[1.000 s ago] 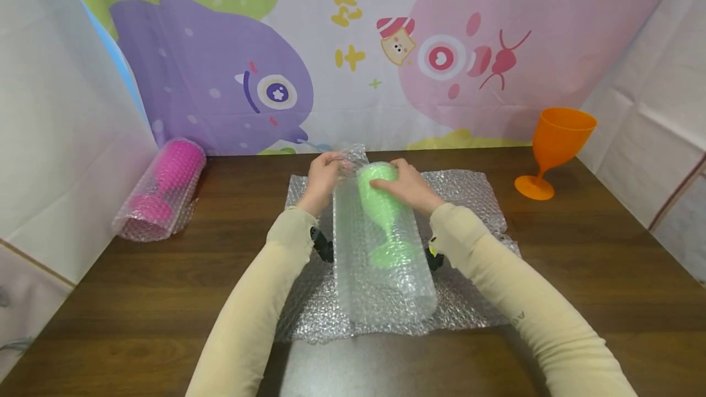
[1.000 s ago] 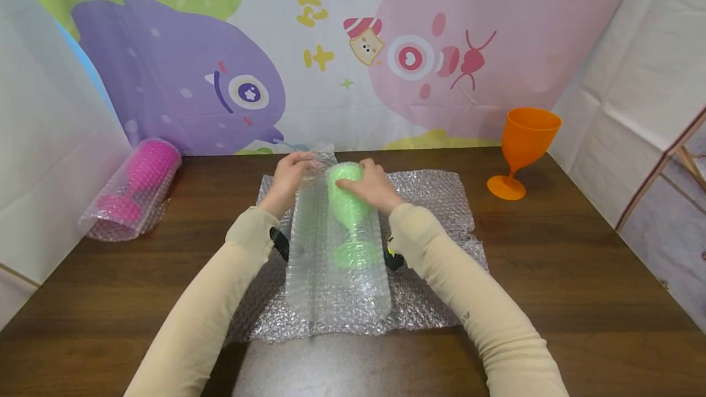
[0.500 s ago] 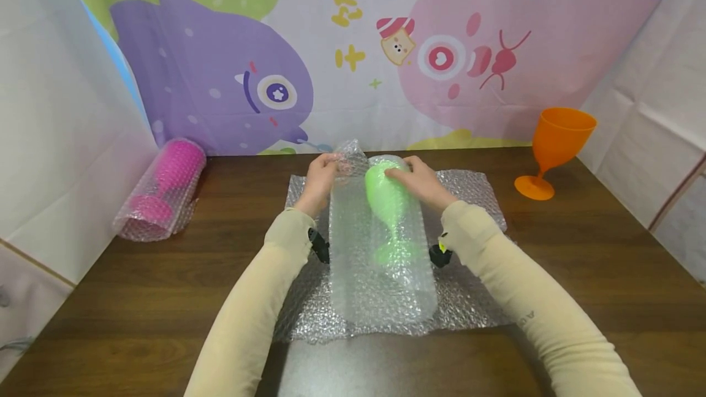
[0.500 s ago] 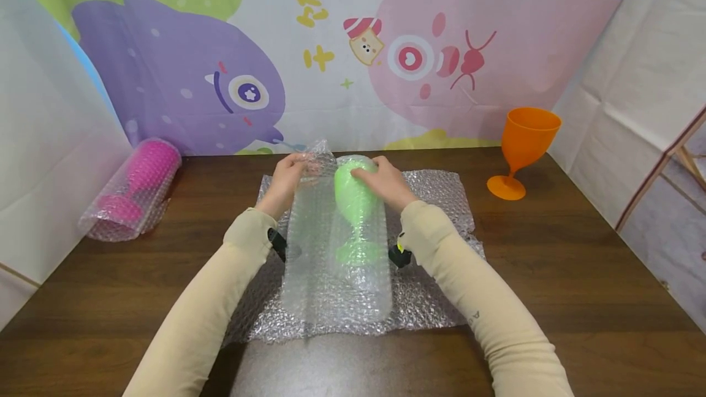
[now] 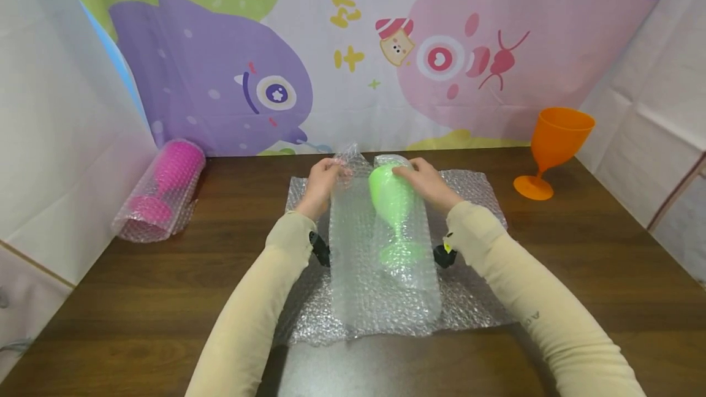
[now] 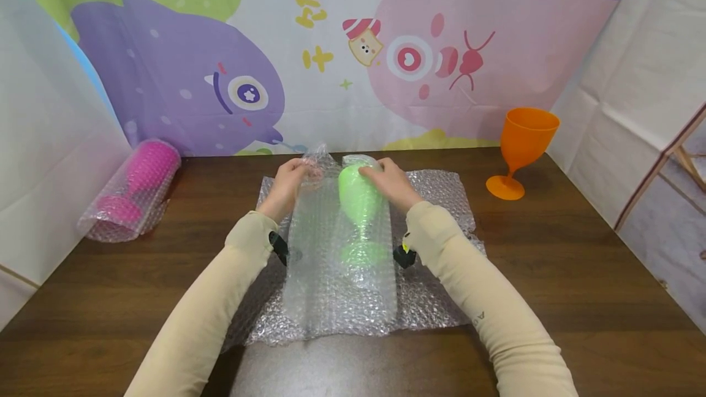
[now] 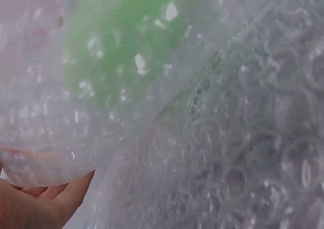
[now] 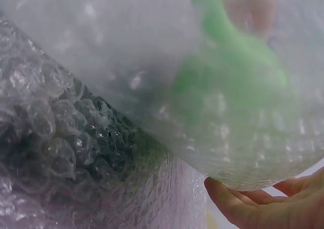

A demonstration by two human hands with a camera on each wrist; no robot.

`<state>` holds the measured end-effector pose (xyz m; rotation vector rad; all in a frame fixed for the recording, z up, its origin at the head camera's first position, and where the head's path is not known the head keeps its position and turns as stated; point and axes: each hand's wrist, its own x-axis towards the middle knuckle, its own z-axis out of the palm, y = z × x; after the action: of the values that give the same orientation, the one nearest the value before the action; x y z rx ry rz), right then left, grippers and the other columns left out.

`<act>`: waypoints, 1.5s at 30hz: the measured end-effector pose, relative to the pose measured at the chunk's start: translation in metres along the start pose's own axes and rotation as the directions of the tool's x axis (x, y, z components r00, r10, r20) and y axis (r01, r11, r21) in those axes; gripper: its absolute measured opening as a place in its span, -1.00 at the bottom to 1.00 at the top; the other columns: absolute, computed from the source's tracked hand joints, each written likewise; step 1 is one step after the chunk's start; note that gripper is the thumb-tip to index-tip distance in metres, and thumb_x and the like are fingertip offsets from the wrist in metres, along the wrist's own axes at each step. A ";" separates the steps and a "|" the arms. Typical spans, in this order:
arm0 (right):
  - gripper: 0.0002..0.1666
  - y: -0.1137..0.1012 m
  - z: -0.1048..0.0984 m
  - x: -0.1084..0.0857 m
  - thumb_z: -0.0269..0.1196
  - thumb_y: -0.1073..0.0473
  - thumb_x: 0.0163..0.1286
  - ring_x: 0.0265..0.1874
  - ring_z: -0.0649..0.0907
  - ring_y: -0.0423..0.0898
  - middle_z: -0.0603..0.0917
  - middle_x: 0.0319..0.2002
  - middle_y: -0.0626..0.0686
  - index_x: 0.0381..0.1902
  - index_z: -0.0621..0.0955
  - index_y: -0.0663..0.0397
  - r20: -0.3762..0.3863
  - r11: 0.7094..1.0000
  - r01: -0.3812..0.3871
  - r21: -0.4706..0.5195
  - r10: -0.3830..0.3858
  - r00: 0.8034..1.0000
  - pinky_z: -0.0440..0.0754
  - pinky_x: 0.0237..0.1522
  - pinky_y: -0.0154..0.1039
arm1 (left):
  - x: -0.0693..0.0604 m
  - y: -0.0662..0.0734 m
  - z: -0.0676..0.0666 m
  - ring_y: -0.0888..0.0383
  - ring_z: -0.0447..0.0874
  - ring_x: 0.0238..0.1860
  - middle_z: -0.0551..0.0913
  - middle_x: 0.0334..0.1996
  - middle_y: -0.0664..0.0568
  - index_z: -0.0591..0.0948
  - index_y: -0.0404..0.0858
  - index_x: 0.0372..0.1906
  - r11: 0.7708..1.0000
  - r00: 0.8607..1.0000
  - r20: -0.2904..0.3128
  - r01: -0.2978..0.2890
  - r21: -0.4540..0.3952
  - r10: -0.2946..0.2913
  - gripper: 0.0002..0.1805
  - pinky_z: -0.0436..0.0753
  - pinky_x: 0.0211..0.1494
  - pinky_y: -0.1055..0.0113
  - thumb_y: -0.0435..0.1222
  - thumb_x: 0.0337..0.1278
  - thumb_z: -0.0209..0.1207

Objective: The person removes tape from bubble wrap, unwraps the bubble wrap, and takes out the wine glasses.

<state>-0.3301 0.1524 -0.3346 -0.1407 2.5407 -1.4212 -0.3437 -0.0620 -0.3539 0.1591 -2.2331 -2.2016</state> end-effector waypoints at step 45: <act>-0.29 0.021 -0.013 -0.001 -0.23 -0.10 0.43 0.34 0.12 0.14 -0.01 0.40 0.19 0.39 0.03 0.20 0.062 0.981 -0.098 0.167 0.089 0.994 0.09 0.32 0.04 | -0.002 -0.027 -0.017 -0.05 0.43 0.07 0.46 -0.02 -0.19 0.46 -0.42 -0.08 0.992 0.999 0.022 0.038 0.120 -0.041 -0.72 0.45 0.14 0.10 -0.29 0.25 -0.05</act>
<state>-0.3322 0.1746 -0.3459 -0.0297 2.3377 -1.5661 -0.3383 -0.0795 -0.3808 0.1786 -2.3966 -2.0991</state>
